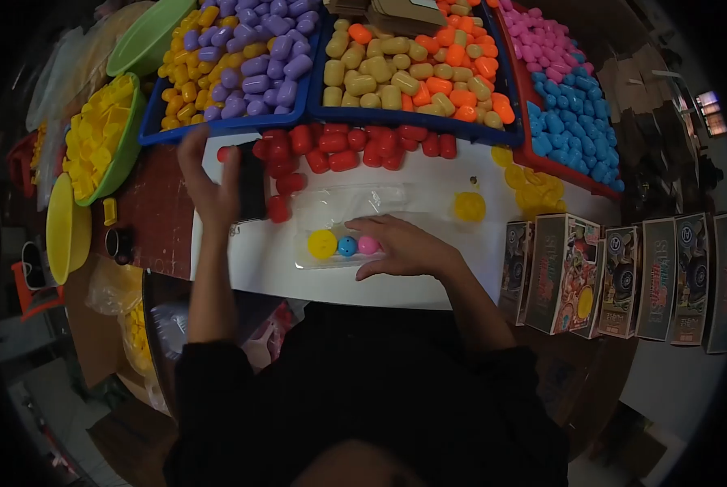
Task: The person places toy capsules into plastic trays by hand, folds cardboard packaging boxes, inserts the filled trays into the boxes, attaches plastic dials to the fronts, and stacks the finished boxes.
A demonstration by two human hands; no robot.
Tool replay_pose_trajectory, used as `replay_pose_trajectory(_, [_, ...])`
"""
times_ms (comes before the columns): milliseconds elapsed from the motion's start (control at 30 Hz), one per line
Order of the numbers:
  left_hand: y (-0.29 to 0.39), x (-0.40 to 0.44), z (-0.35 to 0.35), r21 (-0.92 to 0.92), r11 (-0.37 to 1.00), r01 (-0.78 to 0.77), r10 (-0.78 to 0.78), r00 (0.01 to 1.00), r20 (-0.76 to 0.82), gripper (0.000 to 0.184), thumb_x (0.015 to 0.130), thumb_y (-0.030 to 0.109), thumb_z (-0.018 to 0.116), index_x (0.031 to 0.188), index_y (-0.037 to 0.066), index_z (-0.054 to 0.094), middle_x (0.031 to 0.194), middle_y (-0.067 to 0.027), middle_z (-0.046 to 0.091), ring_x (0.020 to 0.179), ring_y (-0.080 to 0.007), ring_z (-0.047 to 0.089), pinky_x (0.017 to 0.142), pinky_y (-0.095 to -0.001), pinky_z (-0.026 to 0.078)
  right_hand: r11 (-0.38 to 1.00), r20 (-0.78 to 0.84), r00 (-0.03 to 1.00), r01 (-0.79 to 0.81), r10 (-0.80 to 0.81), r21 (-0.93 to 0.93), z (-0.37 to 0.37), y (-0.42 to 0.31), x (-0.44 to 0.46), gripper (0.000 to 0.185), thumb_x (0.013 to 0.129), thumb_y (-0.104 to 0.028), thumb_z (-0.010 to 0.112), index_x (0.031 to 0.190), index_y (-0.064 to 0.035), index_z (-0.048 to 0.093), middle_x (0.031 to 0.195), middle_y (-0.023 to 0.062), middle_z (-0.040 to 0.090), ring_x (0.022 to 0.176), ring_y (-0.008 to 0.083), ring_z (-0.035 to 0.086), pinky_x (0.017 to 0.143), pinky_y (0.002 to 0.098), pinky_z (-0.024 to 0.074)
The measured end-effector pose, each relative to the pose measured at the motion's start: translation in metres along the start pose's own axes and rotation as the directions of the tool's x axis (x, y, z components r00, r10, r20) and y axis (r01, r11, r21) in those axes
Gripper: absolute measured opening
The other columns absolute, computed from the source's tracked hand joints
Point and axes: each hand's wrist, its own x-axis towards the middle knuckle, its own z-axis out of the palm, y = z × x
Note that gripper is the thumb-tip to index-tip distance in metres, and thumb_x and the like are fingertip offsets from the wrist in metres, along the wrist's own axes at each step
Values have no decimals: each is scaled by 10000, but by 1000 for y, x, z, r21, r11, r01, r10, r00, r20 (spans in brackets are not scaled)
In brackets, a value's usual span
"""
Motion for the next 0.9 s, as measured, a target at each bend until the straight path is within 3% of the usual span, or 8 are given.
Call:
replay_pose_trajectory(100, [-86,96,5,144,987,70,-90,986,140,618,717,294,725,1184,-8,456,1154,-179,488,1075,-284,487,915,-345,385,1000,-84,996,7,-9,-16,-39,-14,-11,682,664,-273,783,1245,-64,494,1183,139,566,1068,297,548,926,364,432])
replay_pose_trajectory(167, [-129,127,16,158,874,460,-472,725,502,647,691,312,746,1175,-17,471,1130,-154,512,1036,-248,518,860,-341,432,996,-157,986,-35,48,85,-74,-15,-11,651,692,-302,761,1231,-43,503,1168,153,572,1067,290,550,913,359,437])
replay_pose_trajectory(267, [-158,139,27,197,868,455,-456,575,680,637,688,315,738,1174,-7,480,1043,-118,560,944,-207,563,797,-328,468,995,-547,835,-11,64,100,-110,18,24,531,759,-296,710,1182,-25,539,1124,168,591,1037,260,570,847,334,465])
replay_pose_trajectory(400, [-148,141,25,117,825,553,-464,545,698,515,716,228,696,1145,15,505,922,-86,602,778,-168,597,704,-274,483,986,-754,653,-67,-74,-155,-136,76,119,417,793,-211,668,1165,-62,554,1049,141,600,945,264,589,787,345,483])
replay_pose_trajectory(567, [-184,132,18,92,831,549,-490,644,587,343,683,132,624,1003,32,552,856,-74,602,760,-154,592,672,-271,478,925,-590,783,-51,-196,-376,-129,91,157,347,768,-126,620,1103,-50,568,1042,158,569,968,318,546,831,361,456])
replay_pose_trajectory(733, [-154,151,26,468,863,189,-442,731,520,350,687,165,637,1002,39,549,910,-136,633,842,-256,630,728,-345,495,968,-908,382,-107,-171,-228,-166,96,70,275,744,-114,591,1010,-47,610,917,152,576,841,318,575,761,411,470])
replay_pose_trajectory(833, [-131,169,38,747,659,-82,-518,671,531,440,658,221,663,1044,29,574,970,-185,636,906,-334,621,766,-406,492,831,-724,618,-545,306,-114,-187,113,33,252,745,-110,601,977,-13,623,927,174,605,874,341,592,781,390,478])
replay_pose_trajectory(900, [-129,184,50,838,510,-195,-566,657,498,499,647,243,683,1075,15,565,965,-209,633,923,-347,613,772,-424,492,804,-676,670,-562,306,-193,-179,118,41,235,738,-115,604,947,-9,625,935,179,608,890,343,596,782,399,480])
